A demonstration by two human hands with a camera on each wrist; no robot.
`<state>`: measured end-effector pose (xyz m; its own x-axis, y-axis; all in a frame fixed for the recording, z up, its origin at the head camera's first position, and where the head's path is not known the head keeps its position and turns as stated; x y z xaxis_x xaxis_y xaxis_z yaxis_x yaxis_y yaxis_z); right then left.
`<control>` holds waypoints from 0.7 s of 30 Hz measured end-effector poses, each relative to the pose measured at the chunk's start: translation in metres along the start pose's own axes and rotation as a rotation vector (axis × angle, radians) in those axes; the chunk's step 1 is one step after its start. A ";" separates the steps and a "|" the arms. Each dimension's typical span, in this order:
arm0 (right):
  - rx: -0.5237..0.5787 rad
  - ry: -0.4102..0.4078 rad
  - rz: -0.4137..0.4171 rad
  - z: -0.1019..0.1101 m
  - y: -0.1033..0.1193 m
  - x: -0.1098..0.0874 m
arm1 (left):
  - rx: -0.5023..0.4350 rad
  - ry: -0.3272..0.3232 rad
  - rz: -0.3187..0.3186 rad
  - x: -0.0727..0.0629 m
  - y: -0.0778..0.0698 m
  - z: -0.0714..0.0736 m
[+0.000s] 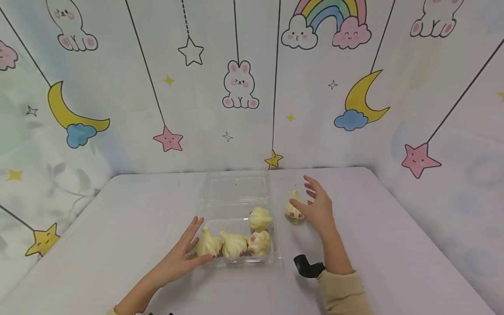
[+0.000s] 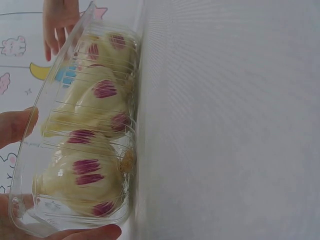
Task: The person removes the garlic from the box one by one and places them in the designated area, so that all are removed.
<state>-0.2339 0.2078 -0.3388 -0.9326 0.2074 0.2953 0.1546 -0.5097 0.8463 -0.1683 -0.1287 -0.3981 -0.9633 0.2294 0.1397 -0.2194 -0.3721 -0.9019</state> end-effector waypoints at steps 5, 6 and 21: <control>0.016 0.018 0.014 -0.005 0.005 -0.004 | 0.013 -0.011 0.002 0.000 0.002 -0.001; 0.024 0.025 0.016 -0.006 0.006 -0.005 | 0.016 -0.015 0.005 0.000 0.003 -0.001; 0.076 0.115 0.037 -0.036 0.014 -0.016 | 0.031 -0.024 0.009 0.000 0.005 -0.002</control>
<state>-0.2287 0.1674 -0.3475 -0.9565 0.0904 0.2774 0.2093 -0.4497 0.8683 -0.1692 -0.1289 -0.4031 -0.9685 0.2048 0.1417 -0.2151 -0.4015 -0.8902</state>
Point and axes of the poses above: each hand's wrist, its own x-axis towards the middle knuckle, its own z-axis out of the back of the hand, y = z × x, the point moved 1 cm from there along x, towards the middle knuckle, and after that the axes turned 9 degrees about -y, right-handed, at the moved point
